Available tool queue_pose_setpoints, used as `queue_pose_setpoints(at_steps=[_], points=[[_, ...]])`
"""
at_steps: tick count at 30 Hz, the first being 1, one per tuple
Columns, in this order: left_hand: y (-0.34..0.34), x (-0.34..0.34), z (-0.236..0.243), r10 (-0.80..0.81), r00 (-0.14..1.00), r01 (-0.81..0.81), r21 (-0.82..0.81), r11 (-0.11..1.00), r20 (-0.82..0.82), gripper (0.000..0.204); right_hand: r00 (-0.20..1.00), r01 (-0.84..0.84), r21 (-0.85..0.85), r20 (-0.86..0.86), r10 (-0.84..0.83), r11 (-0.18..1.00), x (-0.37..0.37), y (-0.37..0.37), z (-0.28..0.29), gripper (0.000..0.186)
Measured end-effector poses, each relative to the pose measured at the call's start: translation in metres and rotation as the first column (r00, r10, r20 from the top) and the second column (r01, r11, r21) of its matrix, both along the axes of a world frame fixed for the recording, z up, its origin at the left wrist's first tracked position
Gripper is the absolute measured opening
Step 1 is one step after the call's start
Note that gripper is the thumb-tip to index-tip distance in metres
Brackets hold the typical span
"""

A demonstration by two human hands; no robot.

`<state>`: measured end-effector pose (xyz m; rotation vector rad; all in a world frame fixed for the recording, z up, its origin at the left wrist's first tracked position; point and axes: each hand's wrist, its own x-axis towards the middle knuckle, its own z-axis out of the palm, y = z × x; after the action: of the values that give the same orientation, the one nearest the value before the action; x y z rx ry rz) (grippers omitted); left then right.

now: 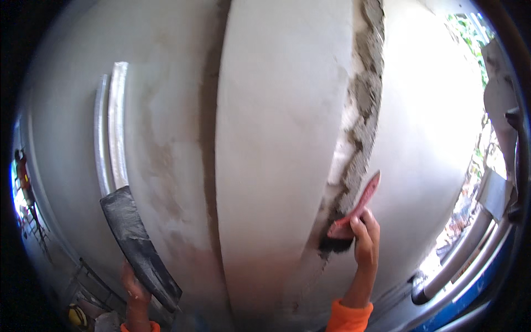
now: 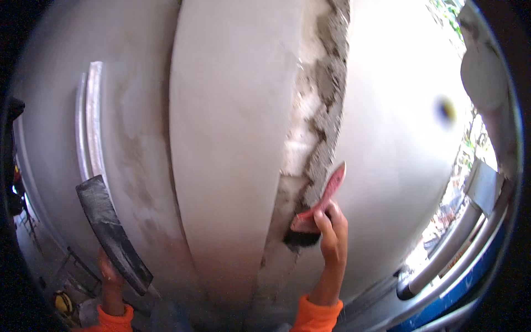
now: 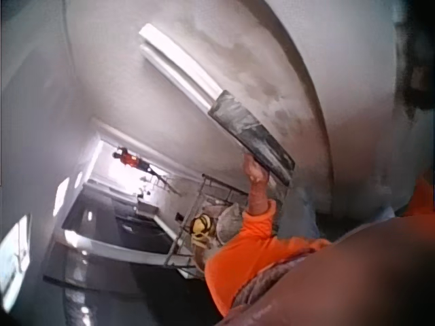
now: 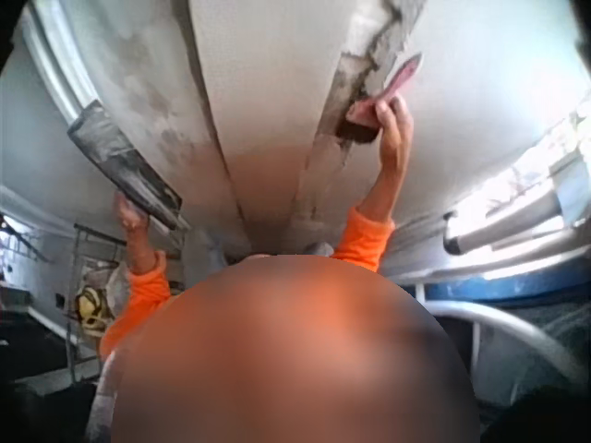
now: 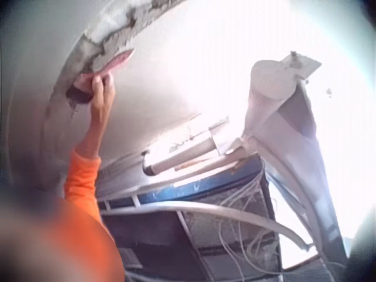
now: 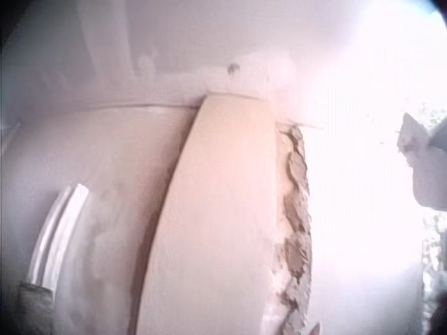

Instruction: The person applies plaster to a ceiling using a trowel and a brush. They smooth the plaster along seams and edges, occasionally cleaning the trowel with the brush.

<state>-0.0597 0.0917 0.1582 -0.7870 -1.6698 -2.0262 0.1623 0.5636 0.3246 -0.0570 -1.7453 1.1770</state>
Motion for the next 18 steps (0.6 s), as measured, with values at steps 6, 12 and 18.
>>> queue_pose_setpoints(at_steps=[6,12,18], points=[[0.034,0.012,0.095,-0.364,0.931,0.318,0.415,0.852,0.034,0.052,0.995,-0.071,-0.009,-0.075,0.07,0.997,-0.005,0.003,-0.005,0.034],[0.049,-0.002,0.279,0.018,0.989,0.002,0.135,0.991,-0.144,0.054,0.99,-0.123,-0.07,-0.083,0.117,0.99,-0.003,0.002,-0.003,0.032],[0.091,-0.024,0.483,-0.273,0.867,0.34,0.096,0.935,-0.417,0.03,0.977,-0.183,-0.074,-0.127,0.173,0.98,-0.001,0.002,-0.001,0.026]])
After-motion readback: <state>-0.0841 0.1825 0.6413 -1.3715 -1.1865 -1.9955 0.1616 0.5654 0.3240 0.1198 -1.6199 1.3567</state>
